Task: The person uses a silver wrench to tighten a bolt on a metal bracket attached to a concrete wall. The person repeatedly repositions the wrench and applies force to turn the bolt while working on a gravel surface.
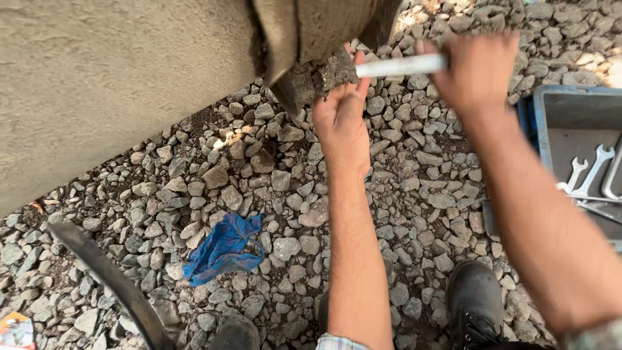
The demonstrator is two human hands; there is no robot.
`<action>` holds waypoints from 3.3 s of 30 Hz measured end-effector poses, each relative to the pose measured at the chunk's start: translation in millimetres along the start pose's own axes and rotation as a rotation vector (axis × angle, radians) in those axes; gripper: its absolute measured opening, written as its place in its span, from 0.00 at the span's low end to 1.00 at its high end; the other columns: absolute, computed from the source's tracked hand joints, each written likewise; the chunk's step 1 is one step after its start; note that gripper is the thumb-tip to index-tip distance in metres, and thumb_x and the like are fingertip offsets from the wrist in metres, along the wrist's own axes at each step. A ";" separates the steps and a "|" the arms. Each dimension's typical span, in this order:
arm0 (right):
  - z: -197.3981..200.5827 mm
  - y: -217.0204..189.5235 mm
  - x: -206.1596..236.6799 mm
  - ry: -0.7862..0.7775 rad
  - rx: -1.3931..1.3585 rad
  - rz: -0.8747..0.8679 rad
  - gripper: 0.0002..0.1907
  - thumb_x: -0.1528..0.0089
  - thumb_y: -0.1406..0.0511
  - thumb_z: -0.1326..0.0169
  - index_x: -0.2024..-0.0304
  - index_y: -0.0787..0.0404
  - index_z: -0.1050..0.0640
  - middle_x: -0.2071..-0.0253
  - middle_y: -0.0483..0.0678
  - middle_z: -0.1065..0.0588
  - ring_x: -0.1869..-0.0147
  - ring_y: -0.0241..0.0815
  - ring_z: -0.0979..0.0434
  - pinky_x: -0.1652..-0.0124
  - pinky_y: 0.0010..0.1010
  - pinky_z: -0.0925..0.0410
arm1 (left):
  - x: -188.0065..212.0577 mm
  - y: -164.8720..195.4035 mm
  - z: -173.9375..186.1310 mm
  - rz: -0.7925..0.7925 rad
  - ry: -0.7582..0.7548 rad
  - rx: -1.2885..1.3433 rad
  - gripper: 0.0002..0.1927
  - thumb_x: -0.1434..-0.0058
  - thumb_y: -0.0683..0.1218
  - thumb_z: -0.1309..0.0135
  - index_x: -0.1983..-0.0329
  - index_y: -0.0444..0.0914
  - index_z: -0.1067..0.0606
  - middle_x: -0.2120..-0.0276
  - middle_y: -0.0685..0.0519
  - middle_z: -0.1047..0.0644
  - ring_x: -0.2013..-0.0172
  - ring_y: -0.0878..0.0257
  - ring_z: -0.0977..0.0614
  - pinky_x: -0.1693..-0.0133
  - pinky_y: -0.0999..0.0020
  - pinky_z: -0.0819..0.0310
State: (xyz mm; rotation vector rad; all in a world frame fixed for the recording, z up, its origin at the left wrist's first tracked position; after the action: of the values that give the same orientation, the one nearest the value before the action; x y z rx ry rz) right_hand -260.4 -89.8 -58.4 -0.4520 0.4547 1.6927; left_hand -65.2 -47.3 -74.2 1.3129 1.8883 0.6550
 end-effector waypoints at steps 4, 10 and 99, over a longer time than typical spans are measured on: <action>-12.7 10.6 45.8 -0.167 -0.116 0.002 0.25 0.30 0.44 0.46 0.69 0.54 0.17 0.83 0.51 0.29 0.78 0.52 0.29 0.55 0.51 0.34 | 12.5 -17.4 -11.1 0.149 0.050 0.297 0.21 0.36 0.34 0.55 0.39 0.34 0.33 0.37 0.42 0.29 0.34 0.50 0.29 0.30 0.52 0.36; -32.9 28.9 45.8 -0.150 -0.310 -0.039 0.18 0.34 0.50 0.42 0.66 0.57 0.18 0.73 0.56 0.23 0.69 0.60 0.22 0.63 0.47 0.29 | 12.5 -67.7 -55.5 0.184 -0.027 0.218 0.12 0.32 0.42 0.43 0.50 0.34 0.31 0.58 0.44 0.24 0.46 0.51 0.22 0.37 0.57 0.30; -3.5 25.5 6.2 0.009 -0.066 0.041 0.09 0.29 0.62 0.46 0.49 0.57 0.21 0.54 0.55 0.26 0.47 0.56 0.27 0.47 0.59 0.47 | -10.5 -12.0 6.6 0.176 0.095 -0.237 0.13 0.26 0.44 0.49 0.50 0.31 0.19 0.68 0.51 0.27 0.67 0.63 0.34 0.65 0.64 0.42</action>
State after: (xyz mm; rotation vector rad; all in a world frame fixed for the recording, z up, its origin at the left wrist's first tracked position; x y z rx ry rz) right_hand -286.4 -90.6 -63.5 -0.5015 0.4186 1.7501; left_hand -64.5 -61.4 -84.2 1.3213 1.7192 1.0148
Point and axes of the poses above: each hand's wrist, its own x-axis away from the middle knuckle, its own z-axis out of the back of the hand, y = z × x, the point moved 2 cm from there along -x, towards the middle knuckle
